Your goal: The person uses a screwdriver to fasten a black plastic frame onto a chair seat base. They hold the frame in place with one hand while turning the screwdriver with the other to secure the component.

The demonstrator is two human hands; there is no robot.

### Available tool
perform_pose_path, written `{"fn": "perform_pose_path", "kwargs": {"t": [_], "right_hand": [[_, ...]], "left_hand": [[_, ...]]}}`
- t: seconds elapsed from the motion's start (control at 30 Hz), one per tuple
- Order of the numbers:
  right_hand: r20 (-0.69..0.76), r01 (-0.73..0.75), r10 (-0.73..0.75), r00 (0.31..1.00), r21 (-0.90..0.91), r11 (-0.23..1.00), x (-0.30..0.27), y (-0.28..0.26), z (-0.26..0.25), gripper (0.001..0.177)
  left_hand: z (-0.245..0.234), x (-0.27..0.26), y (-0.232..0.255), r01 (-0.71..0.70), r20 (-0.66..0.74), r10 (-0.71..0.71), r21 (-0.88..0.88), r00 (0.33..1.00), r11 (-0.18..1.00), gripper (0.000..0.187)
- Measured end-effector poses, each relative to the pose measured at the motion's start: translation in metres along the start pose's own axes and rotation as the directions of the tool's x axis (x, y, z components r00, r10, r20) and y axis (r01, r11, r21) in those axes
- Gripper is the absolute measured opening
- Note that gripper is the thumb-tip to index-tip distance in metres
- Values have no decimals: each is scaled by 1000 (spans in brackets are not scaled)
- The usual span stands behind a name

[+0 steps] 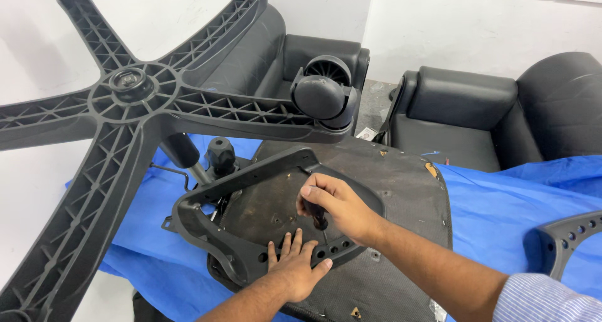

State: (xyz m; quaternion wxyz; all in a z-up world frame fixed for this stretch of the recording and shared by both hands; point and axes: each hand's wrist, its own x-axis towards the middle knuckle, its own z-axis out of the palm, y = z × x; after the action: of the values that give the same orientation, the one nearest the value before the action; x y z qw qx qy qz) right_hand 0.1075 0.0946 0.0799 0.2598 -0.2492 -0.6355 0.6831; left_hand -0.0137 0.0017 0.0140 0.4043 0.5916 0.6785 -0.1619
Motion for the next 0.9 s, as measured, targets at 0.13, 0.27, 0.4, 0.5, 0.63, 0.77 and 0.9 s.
{"fn": "perform_pose_path", "kwargs": {"t": [0.13,0.27,0.4,0.5,0.63,0.77,0.9], "right_hand": [[54,-20,21,998,-27,999,-3,-2,-5,34],[94,-19,24,995,-47,999,0,0,-8,38],[203,81,-56,978,-117,990,0,4,-6,38],[157,39,-32,987,-42,998,-3,7,2,24],[67,22,-19,998,-51,998,-7,9,9,25],[22,15,-14,1000,-44,999,-9,3,8,29],[-8,-13,12,1000,-62,998,-9,2,3,36]], "left_hand": [[1,1,1,5,-7,-5,9,1000,1000,76],[3,1,2,11,-41,-10,17,999,1000,75],[4,1,3,5,-45,-5,18,999,1000,76],[3,2,3,9,-43,-8,10,999,1000,76],[1,11,-2,-28,-115,26,-12,993,1000,72],[0,30,-12,-148,-171,126,-122,977,981,72],[0,54,-28,-293,-128,264,-386,956,875,68]]}}
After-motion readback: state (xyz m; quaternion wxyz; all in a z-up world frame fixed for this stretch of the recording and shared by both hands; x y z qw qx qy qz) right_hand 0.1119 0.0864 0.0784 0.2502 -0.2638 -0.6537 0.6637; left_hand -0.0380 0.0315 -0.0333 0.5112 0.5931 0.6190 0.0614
